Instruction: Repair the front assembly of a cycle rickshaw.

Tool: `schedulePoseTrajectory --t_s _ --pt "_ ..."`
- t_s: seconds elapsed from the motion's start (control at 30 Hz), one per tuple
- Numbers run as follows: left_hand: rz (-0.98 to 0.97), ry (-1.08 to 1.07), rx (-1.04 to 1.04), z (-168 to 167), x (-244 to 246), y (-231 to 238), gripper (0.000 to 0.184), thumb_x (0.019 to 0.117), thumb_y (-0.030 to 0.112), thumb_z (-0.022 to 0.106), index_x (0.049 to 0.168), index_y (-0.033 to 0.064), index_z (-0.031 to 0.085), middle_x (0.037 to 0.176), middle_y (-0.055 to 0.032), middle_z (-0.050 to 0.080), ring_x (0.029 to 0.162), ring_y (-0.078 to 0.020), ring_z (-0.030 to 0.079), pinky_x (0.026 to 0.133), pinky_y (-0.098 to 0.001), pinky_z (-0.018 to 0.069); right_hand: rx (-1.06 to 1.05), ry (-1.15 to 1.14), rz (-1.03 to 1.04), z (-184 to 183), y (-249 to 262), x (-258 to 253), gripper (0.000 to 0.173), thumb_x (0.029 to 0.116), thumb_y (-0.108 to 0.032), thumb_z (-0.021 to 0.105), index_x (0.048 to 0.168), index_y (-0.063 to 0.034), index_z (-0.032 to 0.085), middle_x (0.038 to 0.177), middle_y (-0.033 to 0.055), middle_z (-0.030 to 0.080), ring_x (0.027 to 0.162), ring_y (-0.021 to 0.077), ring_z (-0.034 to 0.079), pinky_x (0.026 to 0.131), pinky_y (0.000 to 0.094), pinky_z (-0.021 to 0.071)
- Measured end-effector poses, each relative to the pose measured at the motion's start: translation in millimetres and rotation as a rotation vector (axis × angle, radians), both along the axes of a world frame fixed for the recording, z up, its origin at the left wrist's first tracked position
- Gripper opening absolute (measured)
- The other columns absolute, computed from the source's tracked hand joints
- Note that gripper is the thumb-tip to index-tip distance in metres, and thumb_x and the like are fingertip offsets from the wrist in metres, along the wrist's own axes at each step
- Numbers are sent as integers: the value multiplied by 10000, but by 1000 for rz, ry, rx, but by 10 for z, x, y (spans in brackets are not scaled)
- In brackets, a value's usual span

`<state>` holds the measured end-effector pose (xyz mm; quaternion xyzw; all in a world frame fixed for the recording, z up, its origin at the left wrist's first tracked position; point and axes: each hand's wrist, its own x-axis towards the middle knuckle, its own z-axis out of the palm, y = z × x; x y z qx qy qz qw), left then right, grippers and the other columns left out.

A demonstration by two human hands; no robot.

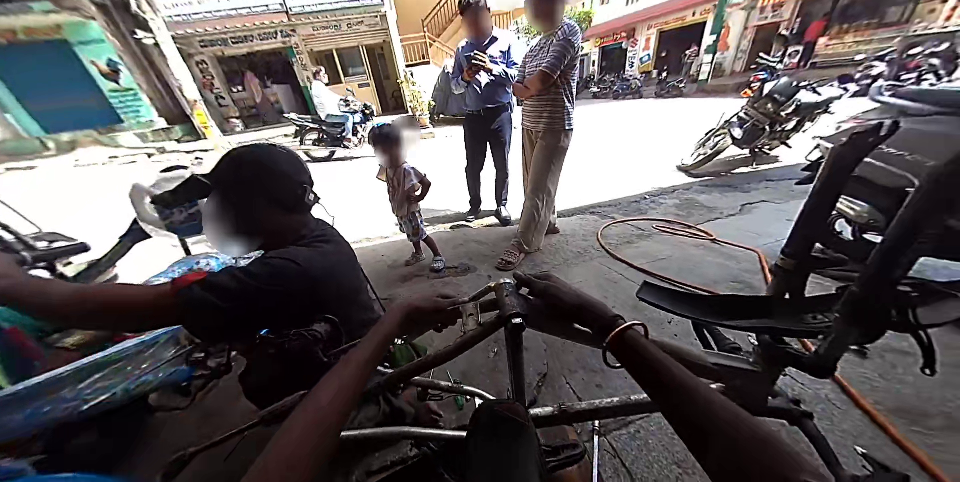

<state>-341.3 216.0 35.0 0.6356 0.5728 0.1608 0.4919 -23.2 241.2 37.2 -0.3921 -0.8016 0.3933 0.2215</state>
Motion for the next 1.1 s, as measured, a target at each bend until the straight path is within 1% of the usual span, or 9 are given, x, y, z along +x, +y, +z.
schedulePoseTrajectory --t_s 0.07,0.17,0.3,0.37,0.5,0.73,0.93,1.03,1.1 --pt "23 25 131 -74 -57 24 421 1057 461 539 1250 114 676 990 -30 683 836 -111 625 818 -333 528 -150 133 -72 183 -90 -345 496 1096 -485 379 1017 -92 670 770 49 599 654 143 575 628 354 506" --pt "52 85 375 -153 -130 -2 402 1061 475 521 1162 145 725 907 -34 674 760 -127 604 767 -362 529 -217 203 -157 311 -164 -597 439 1098 -443 393 978 -97 634 679 25 524 562 122 503 544 319 461" --pt "45 163 560 -65 -67 -109 348 1084 392 510 1139 139 742 905 -42 683 758 -145 599 760 -378 519 -126 232 -276 186 -181 -566 439 1068 -423 477 893 -71 672 701 66 596 601 168 571 563 379 496" --pt "10 375 658 75 -40 -113 316 1081 368 518 1133 144 735 968 -66 724 869 -205 681 850 -466 555 -29 185 -290 188 -219 -526 407 1076 -370 478 862 -77 664 734 65 606 650 177 583 607 401 491" --pt "-176 821 774 700 59 -22 392 1053 475 519 1032 141 724 912 -77 708 913 -269 682 844 -536 531 175 88 -280 180 -267 -469 295 1058 -235 498 873 -64 651 788 104 616 733 240 618 660 475 512" --pt "-636 1331 882 1740 644 52 340 992 413 608 862 112 698 852 -90 688 867 -310 687 745 -555 534 -18 231 -325 238 -333 -507 368 1050 -302 453 829 -70 632 709 89 580 620 210 570 565 435 472" --pt "-772 1400 941 1932 850 19 392 960 434 642 756 100 663 794 -96 668 822 -318 675 710 -563 512 2 176 -373 253 -440 -519 374 1034 -330 453 838 -76 646 722 104 607 629 235 599 557 470 483" --pt "-719 1333 1009 1755 639 25 488 1008 529 543 803 103 662 768 -99 660 802 -321 679 698 -550 512 285 -50 -255 230 -513 -492 166 999 -200 588 930 -64 654 894 126 642 814 276 648 689 511 537" --pt "-706 1334 1001 1768 658 59 549 1021 573 498 801 98 663 763 -102 657 805 -321 680 716 -553 516 240 6 -159 241 -380 -498 183 1041 -171 534 1054 -50 671 971 107 650 886 227 646 789 438 554"
